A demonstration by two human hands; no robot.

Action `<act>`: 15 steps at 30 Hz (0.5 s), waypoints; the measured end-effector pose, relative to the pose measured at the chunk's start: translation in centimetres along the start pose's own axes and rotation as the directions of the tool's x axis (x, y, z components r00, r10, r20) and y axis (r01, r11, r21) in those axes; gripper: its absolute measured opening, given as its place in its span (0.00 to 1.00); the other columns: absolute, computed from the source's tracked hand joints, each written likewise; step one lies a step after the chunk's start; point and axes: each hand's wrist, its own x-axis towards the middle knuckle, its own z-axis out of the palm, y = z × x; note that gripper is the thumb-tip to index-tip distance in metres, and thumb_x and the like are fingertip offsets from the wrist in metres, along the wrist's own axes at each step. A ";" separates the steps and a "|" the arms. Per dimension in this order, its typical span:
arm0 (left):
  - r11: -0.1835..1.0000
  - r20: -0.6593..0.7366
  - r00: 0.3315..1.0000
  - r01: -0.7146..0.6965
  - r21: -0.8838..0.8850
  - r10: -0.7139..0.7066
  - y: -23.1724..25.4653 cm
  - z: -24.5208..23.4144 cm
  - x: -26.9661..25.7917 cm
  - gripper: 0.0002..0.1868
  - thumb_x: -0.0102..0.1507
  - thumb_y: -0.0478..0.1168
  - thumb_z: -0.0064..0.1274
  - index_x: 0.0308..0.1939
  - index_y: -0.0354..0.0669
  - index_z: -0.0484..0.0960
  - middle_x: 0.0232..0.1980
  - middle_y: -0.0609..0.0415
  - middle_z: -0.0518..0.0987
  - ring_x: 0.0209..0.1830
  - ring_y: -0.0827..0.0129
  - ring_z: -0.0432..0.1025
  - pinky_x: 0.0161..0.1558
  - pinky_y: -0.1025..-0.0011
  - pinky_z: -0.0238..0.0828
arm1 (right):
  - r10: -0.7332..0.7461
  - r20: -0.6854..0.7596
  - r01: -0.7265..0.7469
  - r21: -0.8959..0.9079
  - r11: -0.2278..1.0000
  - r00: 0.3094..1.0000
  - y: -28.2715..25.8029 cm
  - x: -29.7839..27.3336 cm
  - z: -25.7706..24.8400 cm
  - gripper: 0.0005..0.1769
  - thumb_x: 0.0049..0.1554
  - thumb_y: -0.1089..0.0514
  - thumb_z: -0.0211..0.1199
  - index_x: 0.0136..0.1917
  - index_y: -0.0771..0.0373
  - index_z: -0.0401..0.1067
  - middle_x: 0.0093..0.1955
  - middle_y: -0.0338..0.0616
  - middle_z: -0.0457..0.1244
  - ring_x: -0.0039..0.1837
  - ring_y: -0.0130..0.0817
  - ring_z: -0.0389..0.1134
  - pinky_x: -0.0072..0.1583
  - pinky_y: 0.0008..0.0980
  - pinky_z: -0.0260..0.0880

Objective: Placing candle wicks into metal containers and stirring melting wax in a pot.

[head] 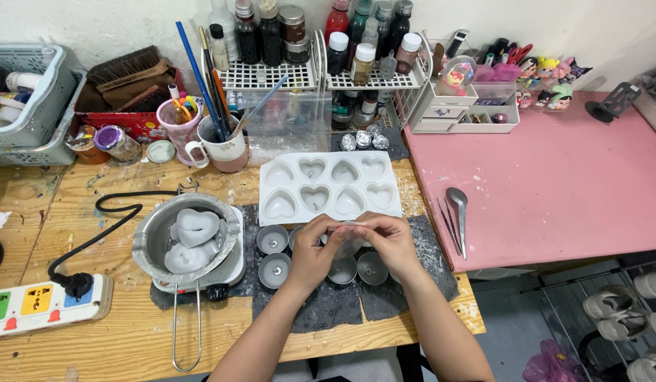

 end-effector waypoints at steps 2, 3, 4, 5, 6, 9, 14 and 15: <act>1.000 -0.012 1.000 -0.003 -0.031 0.003 -0.4 0.0 -0.2 0.12 0.70 0.42 0.54 0.42 0.35 0.84 0.34 0.52 0.80 0.34 0.68 0.75 0.39 0.73 0.70 | 0.066 -0.034 -0.065 0.016 0.998 0.997 0.1 -0.1 -0.2 0.05 0.59 0.64 0.66 0.47 0.70 0.79 0.47 0.44 0.72 0.50 0.28 0.72 0.53 0.29 0.73; 0.998 -0.023 1.000 -0.009 -0.063 0.008 -0.5 0.0 -0.2 0.13 0.72 0.43 0.52 0.42 0.34 0.83 0.36 0.52 0.80 0.35 0.68 0.75 0.41 0.72 0.71 | 0.130 -0.067 -0.128 0.033 0.991 0.989 0.1 0.0 -0.4 0.08 0.59 0.63 0.65 0.49 0.69 0.80 0.48 0.44 0.73 0.51 0.28 0.72 0.54 0.29 0.73; 0.998 -0.023 1.000 -0.011 -0.063 0.009 -0.3 0.0 -0.1 0.13 0.72 0.43 0.52 0.42 0.34 0.83 0.36 0.52 0.80 0.35 0.68 0.75 0.41 0.72 0.71 | 0.128 -0.067 -0.126 0.032 0.991 0.989 0.4 0.0 -0.5 0.08 0.59 0.63 0.65 0.49 0.69 0.80 0.48 0.44 0.73 0.51 0.28 0.72 0.54 0.29 0.73; 1.000 -0.029 0.999 -0.014 -0.025 0.013 0.0 -0.1 0.1 0.13 0.71 0.43 0.52 0.42 0.34 0.84 0.35 0.52 0.80 0.34 0.68 0.75 0.40 0.73 0.71 | 0.085 -0.072 -0.086 -0.011 0.996 0.994 0.8 0.0 -0.7 0.09 0.60 0.62 0.65 0.50 0.69 0.80 0.48 0.44 0.72 0.51 0.28 0.71 0.55 0.29 0.72; 1.000 -0.034 0.999 -0.015 0.013 0.015 0.3 -0.1 0.1 0.13 0.70 0.43 0.53 0.42 0.34 0.84 0.34 0.53 0.81 0.34 0.69 0.76 0.39 0.73 0.70 | 0.043 -0.075 -0.048 -0.054 0.997 0.996 1.2 0.0 -0.8 0.10 0.61 0.61 0.65 0.52 0.69 0.80 0.49 0.44 0.72 0.52 0.28 0.71 0.55 0.28 0.71; 0.999 -0.055 0.998 -0.034 0.017 0.035 0.6 -0.2 0.2 0.14 0.70 0.43 0.53 0.42 0.34 0.85 0.34 0.52 0.81 0.34 0.70 0.76 0.39 0.74 0.70 | -0.020 -0.073 0.014 -0.079 0.997 0.997 1.9 0.1 -0.8 0.10 0.63 0.61 0.64 0.52 0.70 0.80 0.50 0.44 0.72 0.53 0.28 0.70 0.56 0.27 0.70; 0.999 -0.134 0.991 0.018 -0.028 -0.022 -0.3 -0.2 0.0 0.15 0.70 0.43 0.53 0.41 0.32 0.84 0.34 0.53 0.79 0.34 0.71 0.73 0.40 0.75 0.69 | 0.087 0.058 -0.086 -0.026 0.996 0.995 -1.2 0.6 -0.1 0.15 0.59 0.62 0.66 0.59 0.67 0.76 0.54 0.41 0.71 0.55 0.27 0.71 0.57 0.28 0.72; 0.996 -0.176 0.983 0.037 -0.080 -0.051 -0.6 -0.2 0.0 0.15 0.70 0.43 0.53 0.41 0.32 0.84 0.35 0.53 0.79 0.35 0.72 0.73 0.40 0.75 0.69 | 0.172 0.144 -0.171 -0.020 0.985 0.975 -2.2 0.7 0.2 0.23 0.54 0.63 0.68 0.63 0.64 0.72 0.55 0.39 0.70 0.55 0.26 0.71 0.57 0.28 0.74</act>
